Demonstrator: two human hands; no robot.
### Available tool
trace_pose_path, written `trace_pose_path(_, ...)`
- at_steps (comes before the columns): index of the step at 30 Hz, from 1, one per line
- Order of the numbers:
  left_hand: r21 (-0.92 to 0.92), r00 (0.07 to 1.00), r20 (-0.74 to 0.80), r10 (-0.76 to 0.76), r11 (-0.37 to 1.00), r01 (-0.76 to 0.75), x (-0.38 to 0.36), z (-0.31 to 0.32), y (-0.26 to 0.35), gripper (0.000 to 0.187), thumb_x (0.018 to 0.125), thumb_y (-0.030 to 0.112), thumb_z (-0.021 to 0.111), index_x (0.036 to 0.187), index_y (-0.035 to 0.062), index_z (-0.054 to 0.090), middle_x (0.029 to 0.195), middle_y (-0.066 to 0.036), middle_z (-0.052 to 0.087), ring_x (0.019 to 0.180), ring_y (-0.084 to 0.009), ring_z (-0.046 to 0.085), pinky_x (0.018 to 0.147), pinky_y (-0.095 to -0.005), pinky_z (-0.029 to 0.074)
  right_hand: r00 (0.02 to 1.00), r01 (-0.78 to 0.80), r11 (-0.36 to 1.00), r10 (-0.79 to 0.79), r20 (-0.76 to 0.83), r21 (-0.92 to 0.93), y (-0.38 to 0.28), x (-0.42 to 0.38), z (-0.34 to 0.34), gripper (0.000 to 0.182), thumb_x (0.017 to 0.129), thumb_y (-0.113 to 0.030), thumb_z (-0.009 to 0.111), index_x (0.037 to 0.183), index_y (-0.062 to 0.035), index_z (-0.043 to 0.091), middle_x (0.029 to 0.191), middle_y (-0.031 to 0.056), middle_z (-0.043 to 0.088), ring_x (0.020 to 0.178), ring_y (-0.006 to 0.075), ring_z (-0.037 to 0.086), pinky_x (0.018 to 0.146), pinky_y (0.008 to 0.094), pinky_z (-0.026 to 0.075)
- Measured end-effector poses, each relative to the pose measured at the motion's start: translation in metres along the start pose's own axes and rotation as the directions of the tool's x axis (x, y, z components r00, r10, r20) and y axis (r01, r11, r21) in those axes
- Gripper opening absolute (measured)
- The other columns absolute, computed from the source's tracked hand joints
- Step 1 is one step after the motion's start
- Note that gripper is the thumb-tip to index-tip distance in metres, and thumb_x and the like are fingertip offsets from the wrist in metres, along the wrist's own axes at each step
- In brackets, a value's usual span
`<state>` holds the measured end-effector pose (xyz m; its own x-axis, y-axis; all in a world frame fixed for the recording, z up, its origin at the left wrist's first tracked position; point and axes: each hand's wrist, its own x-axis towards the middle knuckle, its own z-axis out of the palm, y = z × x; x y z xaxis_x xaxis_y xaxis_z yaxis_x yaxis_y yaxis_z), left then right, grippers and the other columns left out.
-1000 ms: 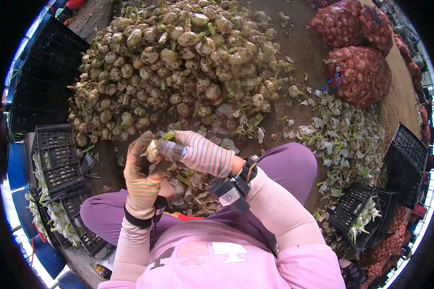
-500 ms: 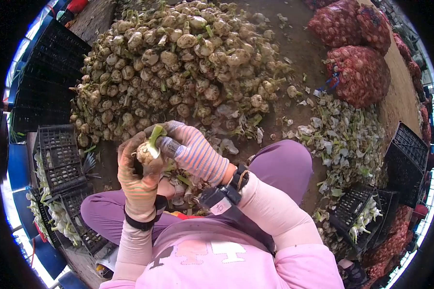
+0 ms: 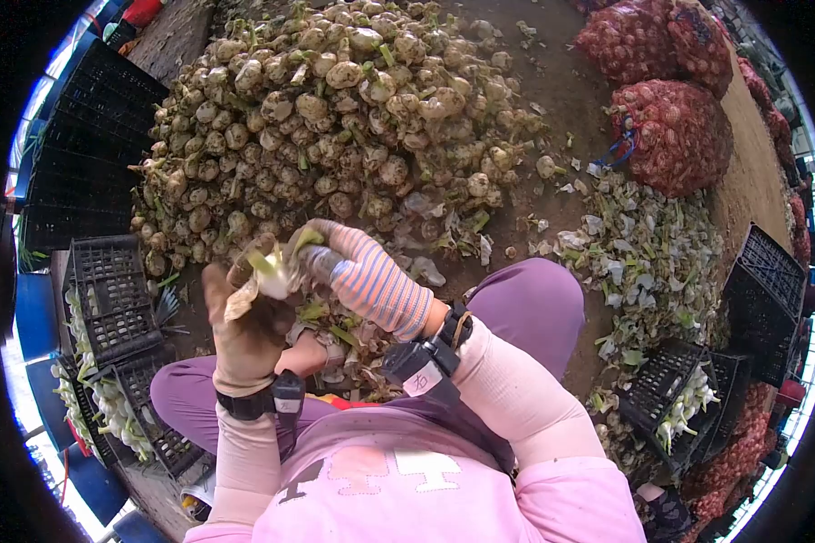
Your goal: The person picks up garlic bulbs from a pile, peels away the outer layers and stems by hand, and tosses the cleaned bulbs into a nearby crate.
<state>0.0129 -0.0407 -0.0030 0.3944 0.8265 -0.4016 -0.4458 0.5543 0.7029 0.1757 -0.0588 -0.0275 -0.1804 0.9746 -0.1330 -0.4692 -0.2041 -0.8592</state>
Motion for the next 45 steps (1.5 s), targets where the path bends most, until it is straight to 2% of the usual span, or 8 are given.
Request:
trace_pose_path(5,0.148,0.925,-0.002,0.381,0.915,-0.376,-0.002,0.014,-0.024,0.059,0.08,0.015,0.065,0.13,0.0088,0.035,0.107,-0.011,0.056,0.085,-0.0227,0.062,0.076,-0.0364,0.055,0.998,-0.046,0.981,0.052,-0.031,0.187,-0.001,-0.002,0.002,0.017,0.088,-0.011,0.048,0.101,-0.0047,0.056,0.088,-0.0009,0.059,0.081,0.0063,0.053,0.074,0.0218,0.044)
trace_pose_path(9,0.25,0.948,-0.084,0.308,0.927,-0.279,0.0,-0.009,-0.01,0.053,0.077,0.005,0.063,0.126,0.0075,0.041,0.112,-0.014,0.053,0.089,-0.0239,0.061,0.074,-0.0376,0.056,0.999,0.013,0.996,-0.015,0.028,0.087,0.007,-0.003,0.004,0.017,0.088,-0.012,0.047,0.1,-0.0051,0.057,0.087,-0.0015,0.059,0.078,0.0068,0.052,0.072,0.0217,0.043)
trace_pose_path(13,-0.43,0.869,0.442,0.222,0.903,-0.012,-0.01,-0.015,-0.002,0.053,0.076,0.01,0.065,0.125,0.0071,0.044,0.128,-0.018,0.044,0.085,-0.0196,0.059,0.066,-0.0314,0.055,0.958,0.071,0.951,0.019,-0.286,0.302,0.003,0.005,-0.01,0.018,0.088,-0.011,0.046,0.102,-0.0045,0.055,0.087,0.0,0.06,0.079,0.0052,0.053,0.07,0.019,0.043)
trace_pose_path(19,0.066,0.975,0.011,0.222,0.973,-0.222,-0.016,-0.002,0.001,0.051,0.071,0.003,0.072,0.117,0.0053,0.049,0.118,-0.009,0.051,0.092,-0.0155,0.057,0.076,-0.0274,0.049,0.997,0.041,0.997,-0.045,-0.056,-0.065,-0.019,-0.006,0.019,0.035,0.083,-0.011,0.062,0.116,-0.0022,0.051,0.102,0.0029,0.055,0.098,0.0119,0.053,0.087,0.0264,0.043)
trace_pose_path(22,0.601,0.861,0.07,0.503,0.668,-0.439,-0.014,0.0,-0.013,0.044,0.069,-0.005,0.071,0.107,0.0031,0.051,0.101,-0.004,0.057,0.088,-0.0116,0.055,0.078,-0.0247,0.046,0.99,0.138,0.99,-0.138,0.023,0.004,-0.011,-0.009,0.023,0.03,0.082,-0.008,0.064,0.109,0.0001,0.055,0.096,0.0029,0.056,0.097,0.0116,0.053,0.085,0.0258,0.043)
trace_pose_path(30,0.144,0.964,-0.032,0.263,0.956,-0.256,-0.018,0.004,-0.013,0.047,0.07,0.004,0.073,0.112,0.0027,0.052,0.098,-0.007,0.059,0.085,-0.014,0.058,0.071,-0.026,0.05,0.979,0.167,0.961,-0.188,-0.082,-0.219,-0.007,-0.007,0.016,0.013,0.085,-0.007,0.059,0.096,-0.001,0.056,0.088,0.0026,0.059,0.082,0.009,0.056,0.074,0.0234,0.046)
trace_pose_path(32,-0.087,0.972,0.177,0.154,0.986,-0.141,-0.013,-0.005,-0.01,0.053,0.076,0.013,0.07,0.122,0.005,0.045,0.107,-0.009,0.057,0.089,-0.0173,0.06,0.072,-0.0279,0.053,0.991,0.105,0.968,-0.083,-0.102,0.227,-0.009,-0.007,0.015,0.011,0.088,-0.011,0.055,0.096,-0.0032,0.054,0.083,0.0004,0.058,0.076,0.0074,0.053,0.07,0.022,0.045)
trace_pose_path(45,0.23,0.899,0.312,0.307,0.894,-0.385,-0.009,-0.006,-0.001,0.067,0.088,0.053,0.044,0.129,0.001,0.042,0.144,-0.012,0.025,0.123,-0.0237,0.04,0.099,-0.0388,0.034,0.928,0.134,0.963,-0.039,-0.369,0.233,-0.008,0.005,-0.011,0.015,0.091,-0.013,0.046,0.103,-0.0049,0.05,0.093,0.0071,0.059,0.079,0.0152,0.061,0.067,0.0267,0.049)
